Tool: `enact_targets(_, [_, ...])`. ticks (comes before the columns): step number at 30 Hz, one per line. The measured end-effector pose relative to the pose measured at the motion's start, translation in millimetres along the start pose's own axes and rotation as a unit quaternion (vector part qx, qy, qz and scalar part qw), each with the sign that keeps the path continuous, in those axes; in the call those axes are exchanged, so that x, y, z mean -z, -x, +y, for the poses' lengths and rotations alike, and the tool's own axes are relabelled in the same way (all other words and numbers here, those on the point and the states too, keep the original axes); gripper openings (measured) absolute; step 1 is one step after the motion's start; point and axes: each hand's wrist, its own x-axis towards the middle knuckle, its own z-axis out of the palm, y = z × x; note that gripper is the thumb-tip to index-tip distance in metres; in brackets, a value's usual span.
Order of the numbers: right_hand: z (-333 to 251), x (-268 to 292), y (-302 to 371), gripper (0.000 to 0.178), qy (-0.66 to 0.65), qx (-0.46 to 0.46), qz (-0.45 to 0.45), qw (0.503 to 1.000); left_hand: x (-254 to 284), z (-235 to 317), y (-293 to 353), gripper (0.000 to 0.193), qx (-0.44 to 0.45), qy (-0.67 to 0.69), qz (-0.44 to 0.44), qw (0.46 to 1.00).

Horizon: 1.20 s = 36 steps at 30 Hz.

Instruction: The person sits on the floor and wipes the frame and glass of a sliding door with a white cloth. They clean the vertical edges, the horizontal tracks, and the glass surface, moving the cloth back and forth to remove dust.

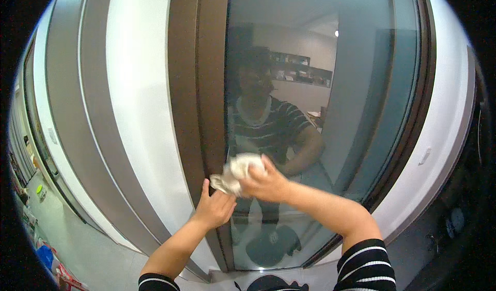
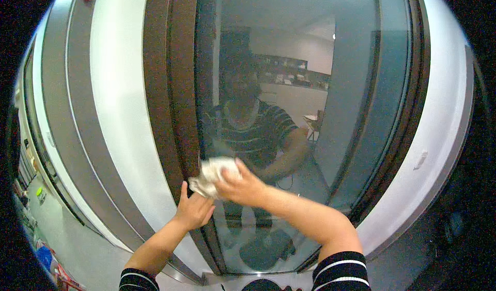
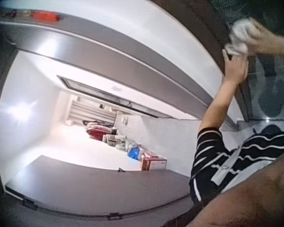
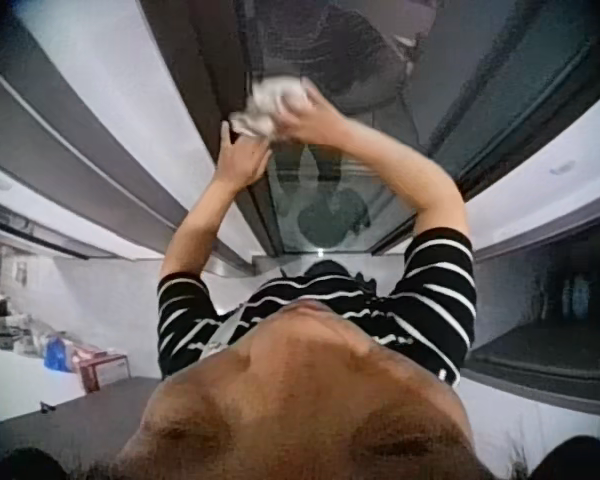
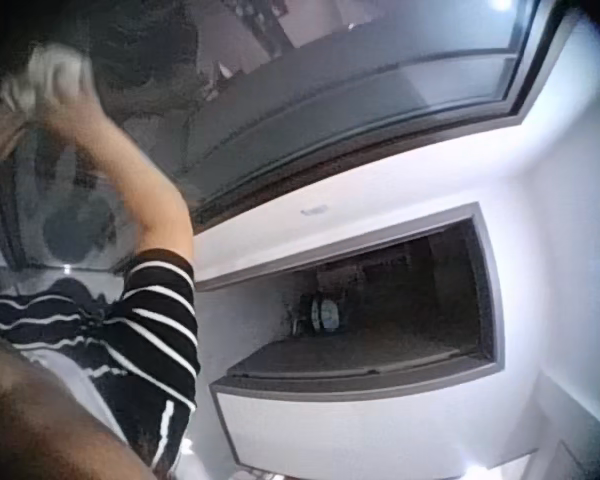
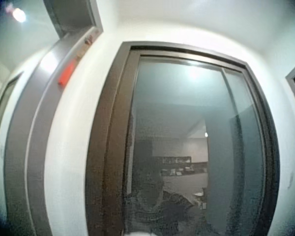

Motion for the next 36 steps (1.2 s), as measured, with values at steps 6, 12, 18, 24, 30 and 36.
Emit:
enact_targets(6, [64,22,-40,0.033,0.038,0.021,-0.035,0.998,36,-27,6,0.038,0.004,-0.004,0.082,0.997])
enact_targets(12, [242,71,-189,0.051,0.199,-0.333,0.21,0.898,28,-45,-42,0.087,0.182,-0.053,0.101,0.977])
enact_targets(18, [120,6,-165,0.034,0.047,-0.155,0.182,0.97,8,-56,-15,0.086,0.177,-0.105,0.072,0.976])
enact_targets(24, [73,4,-90,0.031,0.003,0.064,0.108,0.992,-17,-49,19,0.071,0.126,-0.103,0.033,0.986])
enact_targets(30, [265,53,-193,0.037,0.253,-0.299,0.222,0.893,-43,-36,10,0.079,0.121,-0.085,0.059,0.987])
enact_targets(36, [191,16,-202,0.033,0.101,-0.237,0.231,0.938,-23,-47,17,0.081,0.144,-0.128,0.056,0.98])
